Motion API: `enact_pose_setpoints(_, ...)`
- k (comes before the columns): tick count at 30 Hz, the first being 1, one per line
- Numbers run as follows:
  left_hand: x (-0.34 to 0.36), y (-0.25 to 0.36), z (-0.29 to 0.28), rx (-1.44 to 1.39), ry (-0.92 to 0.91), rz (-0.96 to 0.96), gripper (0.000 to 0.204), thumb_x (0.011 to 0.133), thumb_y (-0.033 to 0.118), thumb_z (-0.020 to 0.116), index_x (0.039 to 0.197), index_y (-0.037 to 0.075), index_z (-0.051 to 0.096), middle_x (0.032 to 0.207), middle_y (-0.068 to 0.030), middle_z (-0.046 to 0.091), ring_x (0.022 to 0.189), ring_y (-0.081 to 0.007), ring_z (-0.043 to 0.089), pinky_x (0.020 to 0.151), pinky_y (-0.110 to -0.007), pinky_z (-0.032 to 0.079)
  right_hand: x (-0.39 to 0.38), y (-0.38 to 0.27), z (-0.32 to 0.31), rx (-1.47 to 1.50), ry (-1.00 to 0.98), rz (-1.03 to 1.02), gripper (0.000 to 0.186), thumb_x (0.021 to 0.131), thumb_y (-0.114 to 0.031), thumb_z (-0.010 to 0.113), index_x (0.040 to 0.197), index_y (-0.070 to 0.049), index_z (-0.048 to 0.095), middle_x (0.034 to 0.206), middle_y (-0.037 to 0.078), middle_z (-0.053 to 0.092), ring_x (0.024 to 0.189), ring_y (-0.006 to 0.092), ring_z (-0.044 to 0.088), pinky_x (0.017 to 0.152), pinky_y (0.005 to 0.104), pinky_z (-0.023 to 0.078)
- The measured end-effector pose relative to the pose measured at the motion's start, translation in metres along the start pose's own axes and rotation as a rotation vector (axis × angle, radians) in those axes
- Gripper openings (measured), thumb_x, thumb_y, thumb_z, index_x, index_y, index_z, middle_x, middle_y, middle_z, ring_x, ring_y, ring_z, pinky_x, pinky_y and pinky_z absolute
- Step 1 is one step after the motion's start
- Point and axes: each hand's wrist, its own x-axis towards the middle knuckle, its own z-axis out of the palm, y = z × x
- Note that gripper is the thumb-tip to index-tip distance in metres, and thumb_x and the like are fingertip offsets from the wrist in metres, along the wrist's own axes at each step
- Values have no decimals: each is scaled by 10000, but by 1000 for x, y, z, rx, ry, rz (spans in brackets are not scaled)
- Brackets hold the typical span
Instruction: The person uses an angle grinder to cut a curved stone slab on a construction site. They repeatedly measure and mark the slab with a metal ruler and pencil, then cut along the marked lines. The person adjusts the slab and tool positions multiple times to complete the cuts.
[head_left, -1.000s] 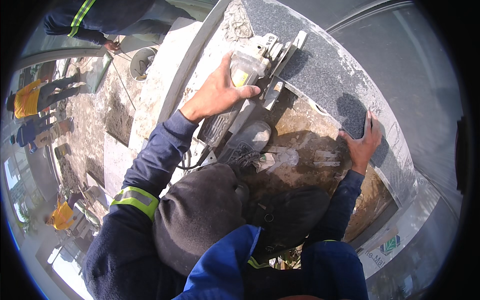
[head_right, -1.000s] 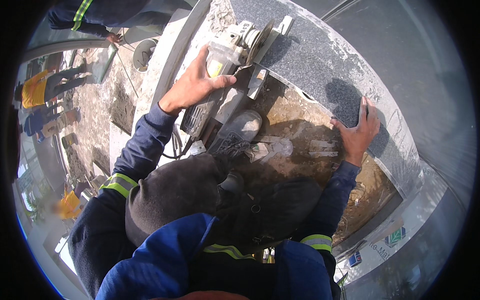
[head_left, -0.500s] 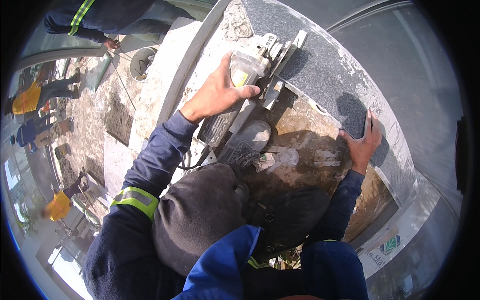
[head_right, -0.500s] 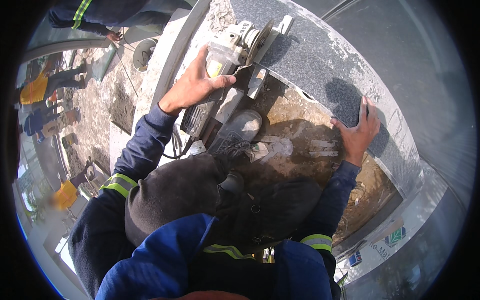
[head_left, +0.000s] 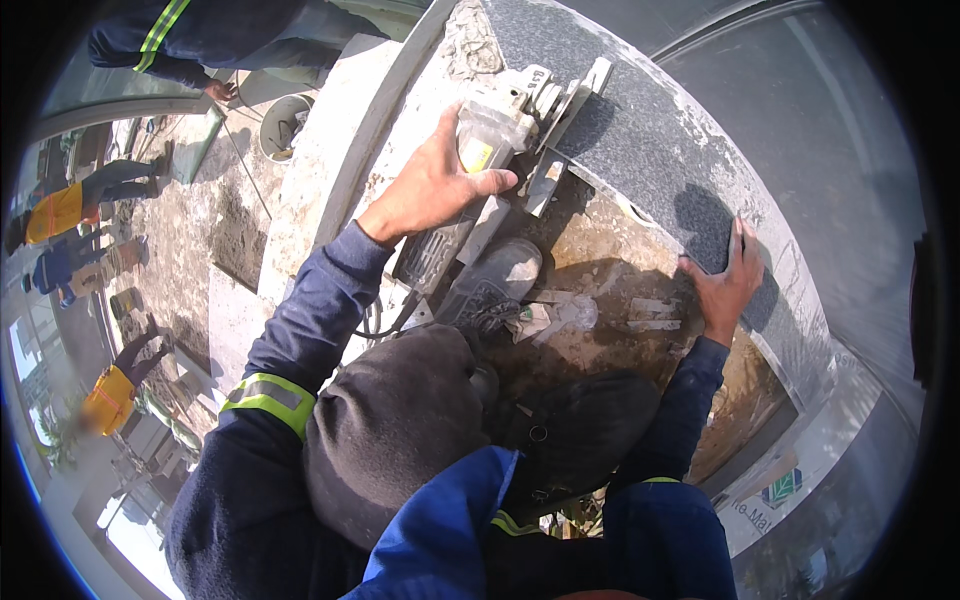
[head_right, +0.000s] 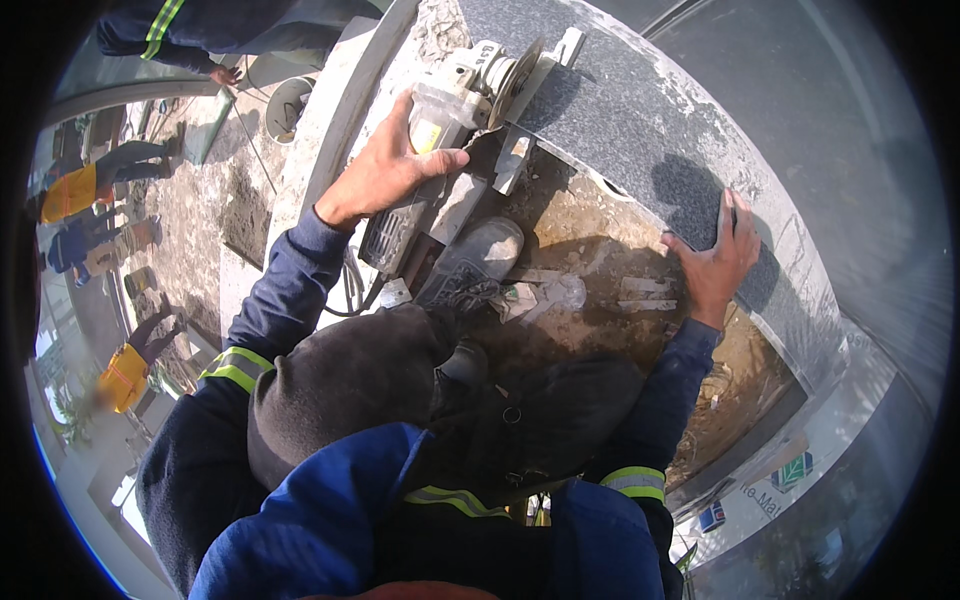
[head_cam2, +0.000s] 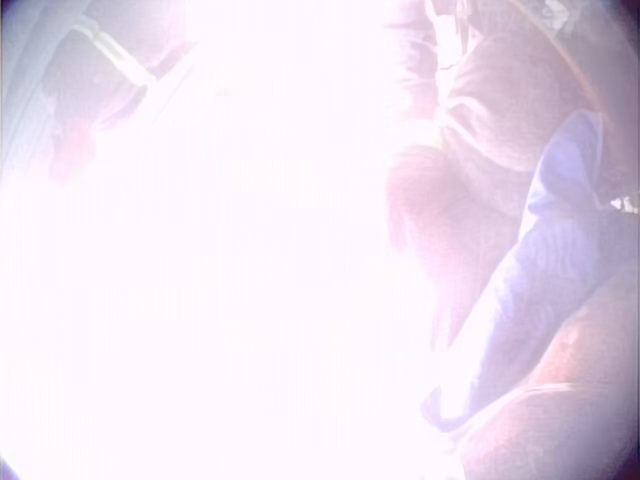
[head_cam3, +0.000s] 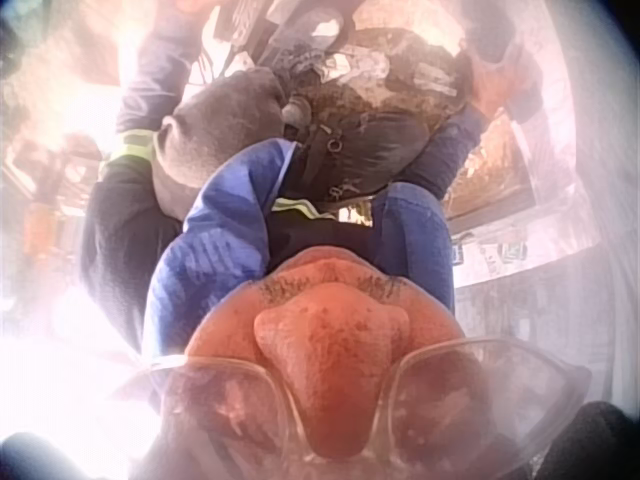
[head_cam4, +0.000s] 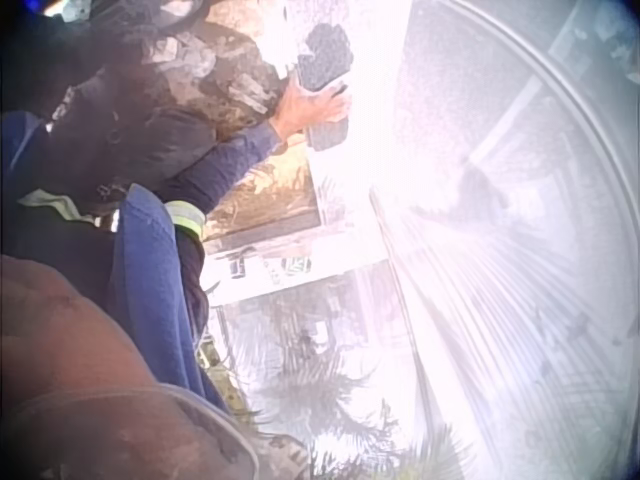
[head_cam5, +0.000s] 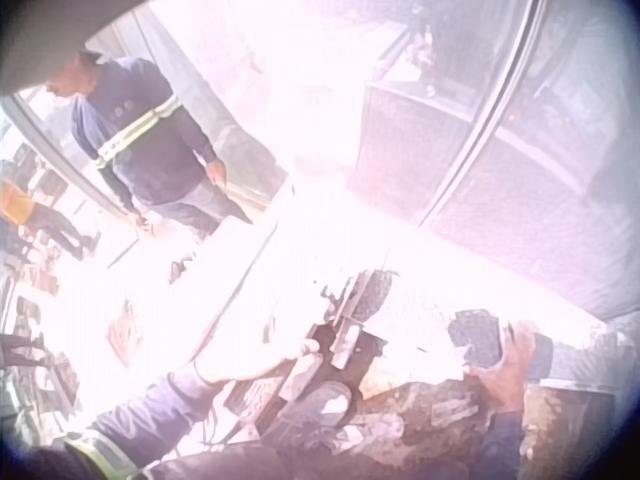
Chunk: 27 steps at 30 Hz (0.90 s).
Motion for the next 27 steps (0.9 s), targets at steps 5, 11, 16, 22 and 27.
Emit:
enact_pose_setpoints(5,4,-19,6,44,74,97,1185,784,468,872,1517,-197,221,1107,-296,652,1057,-346,663,960,-380,518,-1,1,1,-17,-1,-2,1124,569,-691,860,1498,-149,535,1512,60,529,1424,298,460,1180,555,294)
enact_pose_setpoints(11,-1,-12,3,63,57,67,1180,785,460,870,1515,-200,220,1102,-290,649,1046,-344,661,957,-377,518,-1,2,1,-44,-5,-11,1131,599,-735,827,1512,-137,529,1513,81,539,1400,321,484,1172,520,314)
enact_pose_setpoints(16,-1,-8,0,-11,-14,-26,1166,783,451,872,1510,-198,231,1134,-307,646,1078,-353,659,976,-381,513,-2,3,2,-57,-3,-13,1129,588,-716,841,1510,-139,534,1515,77,537,1408,318,477,1177,518,313)
enact_pose_setpoints(22,0,-20,6,98,109,167,1162,784,454,871,1506,-199,237,1081,-286,656,1026,-338,670,937,-372,527,-1,3,2,-20,9,-8,1133,566,-728,843,1498,-158,540,1496,60,537,1413,311,466,1167,565,312)
enact_pose_setpoints(27,-2,-4,2,42,27,25,1122,802,399,842,1494,-230,222,1272,-339,587,1225,-361,586,1071,-377,445,-2,3,2,-33,7,-3,1133,568,-731,840,1497,-156,541,1492,62,537,1412,305,468,1169,567,310)
